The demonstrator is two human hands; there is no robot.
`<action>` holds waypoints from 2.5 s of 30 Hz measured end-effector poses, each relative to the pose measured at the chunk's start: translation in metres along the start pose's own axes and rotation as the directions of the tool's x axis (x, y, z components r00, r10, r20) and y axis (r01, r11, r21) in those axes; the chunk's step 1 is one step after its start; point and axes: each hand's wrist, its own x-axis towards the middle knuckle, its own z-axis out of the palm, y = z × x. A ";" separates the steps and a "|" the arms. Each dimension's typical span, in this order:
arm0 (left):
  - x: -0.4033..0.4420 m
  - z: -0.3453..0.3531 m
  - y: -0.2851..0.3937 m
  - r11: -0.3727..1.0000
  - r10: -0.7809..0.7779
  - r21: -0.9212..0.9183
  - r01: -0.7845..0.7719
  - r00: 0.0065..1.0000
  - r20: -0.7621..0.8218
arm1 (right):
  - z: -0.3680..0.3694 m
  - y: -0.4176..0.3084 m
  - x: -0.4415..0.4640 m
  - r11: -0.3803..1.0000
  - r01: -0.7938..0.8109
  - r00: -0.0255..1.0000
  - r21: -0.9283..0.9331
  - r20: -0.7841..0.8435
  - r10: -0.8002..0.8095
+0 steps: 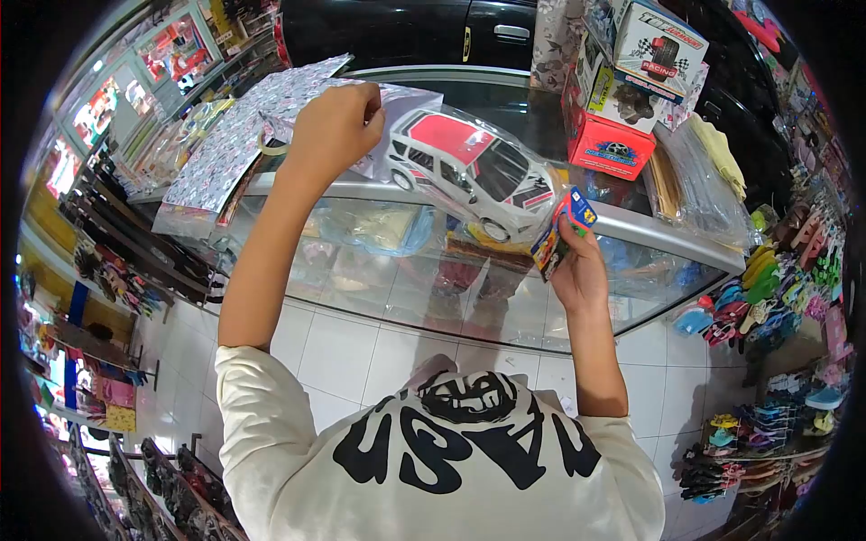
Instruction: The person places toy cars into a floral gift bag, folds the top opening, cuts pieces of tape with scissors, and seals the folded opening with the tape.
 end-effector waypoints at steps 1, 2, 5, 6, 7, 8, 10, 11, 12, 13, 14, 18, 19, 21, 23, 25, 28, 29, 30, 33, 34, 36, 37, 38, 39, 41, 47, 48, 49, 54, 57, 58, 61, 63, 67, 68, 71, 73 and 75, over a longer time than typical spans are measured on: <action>-0.001 0.001 0.002 1.000 -0.011 -0.014 0.011 1.000 0.003 | 0.001 0.002 0.002 1.000 -0.007 1.000 0.021 0.012 0.007; -0.002 0.002 0.004 0.999 -0.024 -0.027 0.024 1.000 0.005 | 0.001 0.004 0.004 0.999 -0.015 1.000 0.041 0.026 0.014; -0.005 0.003 0.005 0.999 -0.017 -0.035 0.016 0.999 -0.040 | 0.000 0.012 0.012 0.993 -0.019 0.998 0.120 0.062 0.012; -0.006 0.003 0.005 0.999 -0.006 -0.033 0.004 0.998 -0.064 | 0.007 0.014 0.010 0.988 -0.014 0.998 0.151 0.063 0.004; -0.007 0.003 0.006 0.999 -0.006 -0.046 0.003 0.997 -0.076 | 0.012 0.015 0.009 0.983 -0.009 0.998 0.181 0.064 -0.003; -0.008 0.002 0.007 0.998 -0.007 -0.059 0.002 0.996 -0.089 | 0.016 0.016 0.008 0.984 -0.009 0.998 0.179 0.060 -0.001; -0.008 0.002 0.009 0.998 0.000 -0.059 -0.007 0.993 -0.117 | 0.021 0.016 0.007 0.985 -0.013 0.999 0.170 0.049 0.004; -0.008 0.002 0.010 0.999 0.007 -0.043 -0.012 0.991 -0.132 | 0.021 0.017 0.007 0.988 -0.015 0.998 0.157 0.055 0.007; -0.009 0.002 0.011 1.000 0.013 -0.027 -0.017 0.989 -0.146 | 0.023 0.018 0.009 0.990 -0.019 0.998 0.143 0.061 0.010; -0.009 0.002 0.012 1.000 0.030 0.002 -0.030 0.988 -0.153 | 0.026 0.019 0.010 0.991 -0.021 0.998 0.131 0.067 0.012; -0.010 0.004 0.013 0.998 0.050 0.030 -0.046 0.986 -0.159 | 0.031 0.022 0.012 0.987 -0.022 0.995 0.161 0.096 0.007; -0.013 0.012 0.019 0.996 0.069 0.064 -0.057 0.978 -0.196 | 0.050 0.027 0.023 0.985 -0.060 0.998 0.164 0.012 0.059; -0.012 0.014 0.019 0.995 0.074 0.081 -0.058 0.975 -0.210 | 0.053 0.028 0.028 0.984 -0.056 0.998 0.167 0.026 0.052; -0.009 0.020 0.012 0.993 0.106 0.084 -0.086 0.958 -0.265 | 0.059 0.029 0.040 0.984 -0.051 0.998 0.170 0.055 0.042; -0.008 0.026 0.006 0.989 0.135 0.094 -0.110 0.934 -0.330 | 0.060 0.025 0.051 1.000 -0.028 0.993 -0.003 0.114 0.029; -0.010 0.029 0.005 0.993 0.115 0.067 -0.098 0.940 -0.320 | 0.059 0.016 0.061 0.960 0.022 0.987 -0.280 0.159 0.023; -0.011 0.031 0.003 0.998 0.063 0.007 -0.064 0.963 -0.262 | 0.058 0.001 0.076 0.849 -0.021 0.993 -0.529 0.086 0.079; -0.009 0.028 0.002 0.995 0.078 -0.042 -0.089 0.973 -0.216 | 0.057 -0.004 0.081 0.779 -0.033 0.993 -0.626 0.066 0.095; -0.007 0.023 0.000 0.989 0.095 -0.092 -0.112 0.981 -0.171 | 0.058 -0.005 0.084 0.759 -0.029 0.996 -0.651 0.043 0.075; 0.012 0.013 -0.025 0.940 0.306 -0.190 -0.285 0.947 0.093 | 0.058 -0.016 0.103 0.641 -0.023 0.993 -0.767 0.058 0.106; 0.020 0.009 -0.035 0.910 0.359 -0.283 -0.302 0.916 0.178 | 0.066 -0.026 0.103 0.586 -0.061 0.986 -0.808 0.042 0.160; 0.041 0.002 -0.050 0.911 0.389 -0.312 -0.271 0.816 0.427 | 0.055 -0.030 0.124 0.241 0.167 0.982 -0.956 0.182 0.041; 0.047 0.003 -0.055 0.925 0.367 -0.283 -0.255 0.795 0.483 | 0.050 -0.032 0.129 0.001 0.306 0.952 -0.952 0.306 -0.028; 0.052 0.007 -0.062 0.937 0.343 -0.252 -0.242 0.769 0.539 | 0.045 -0.034 0.133 -0.254 0.389 0.900 -0.885 0.424 -0.097; 0.059 0.009 -0.067 0.948 0.317 -0.217 -0.232 0.741 0.592 | 0.058 -0.040 0.120 -0.339 0.380 0.902 -0.861 0.426 -0.071; 0.072 0.014 -0.075 0.942 0.331 -0.282 -0.183 0.651 0.683 | 0.094 -0.052 0.100 -0.497 0.354 0.907 -0.792 0.420 -0.024; 0.093 0.028 -0.081 0.927 0.375 -0.310 -0.212 0.475 0.796 | 0.130 -0.030 0.123 -0.480 0.607 0.788 -0.633 0.400 0.469; 0.094 0.029 -0.084 0.916 0.402 -0.337 -0.218 0.498 0.769 | 0.124 -0.023 0.135 -0.396 0.576 0.791 -0.716 0.364 0.492; 0.096 0.031 -0.085 0.910 0.413 -0.337 -0.240 0.493 0.766 | 0.121 -0.021 0.143 -0.304 0.593 0.765 -0.746 0.404 0.501; 0.098 0.042 -0.084 0.895 0.444 -0.340 -0.288 0.505 0.741 | 0.122 -0.025 0.155 -0.072 0.614 0.703 -0.786 0.503 0.502; 0.101 0.049 -0.093 0.885 0.465 -0.360 -0.296 0.511 0.723 | 0.120 -0.024 0.161 -0.024 0.620 0.694 -0.785 0.533 0.485; 0.103 0.049 -0.094 0.886 0.462 -0.363 -0.287 0.498 0.734 | 0.116 -0.021 0.163 -0.019 0.643 0.679 -0.766 0.558 0.477; 0.104 0.050 -0.096 0.876 0.481 -0.368 -0.311 0.515 0.710 | 0.117 -0.018 0.159 -0.029 0.625 0.692 -0.780 0.536 0.483; 0.102 0.050 -0.095 0.882 0.470 -0.357 -0.307 0.541 0.698 | 0.116 -0.015 0.159 -0.071 0.689 0.665 -0.721 0.591 0.457; 0.096 0.047 -0.100 0.857 0.512 -0.423 -0.293 0.577 0.637 | 0.116 -0.002 0.155 -0.511 0.748 0.652 -0.425 0.617 0.442; 0.094 0.051 -0.103 0.848 0.529 -0.412 -0.334 0.587 0.613 | 0.119 -0.002 0.153 -0.551 0.722 0.681 -0.419 0.572 0.458; 0.096 0.053 -0.118 0.813 0.582 -0.439 -0.384 0.566 0.584 | 0.131 -0.010 0.144 -0.595 0.698 0.699 -0.398 0.559 0.446; 0.099 0.056 -0.127 0.825 0.565 -0.448 -0.346 0.533 0.629 | 0.129 -0.014 0.145 -0.558 0.709 0.699 -0.431 0.535 0.474; 0.102 0.055 -0.131 0.836 0.549 -0.454 -0.309 0.498 0.671 | 0.127 -0.016 0.149 -0.479 0.717 0.697 -0.506 0.516 0.498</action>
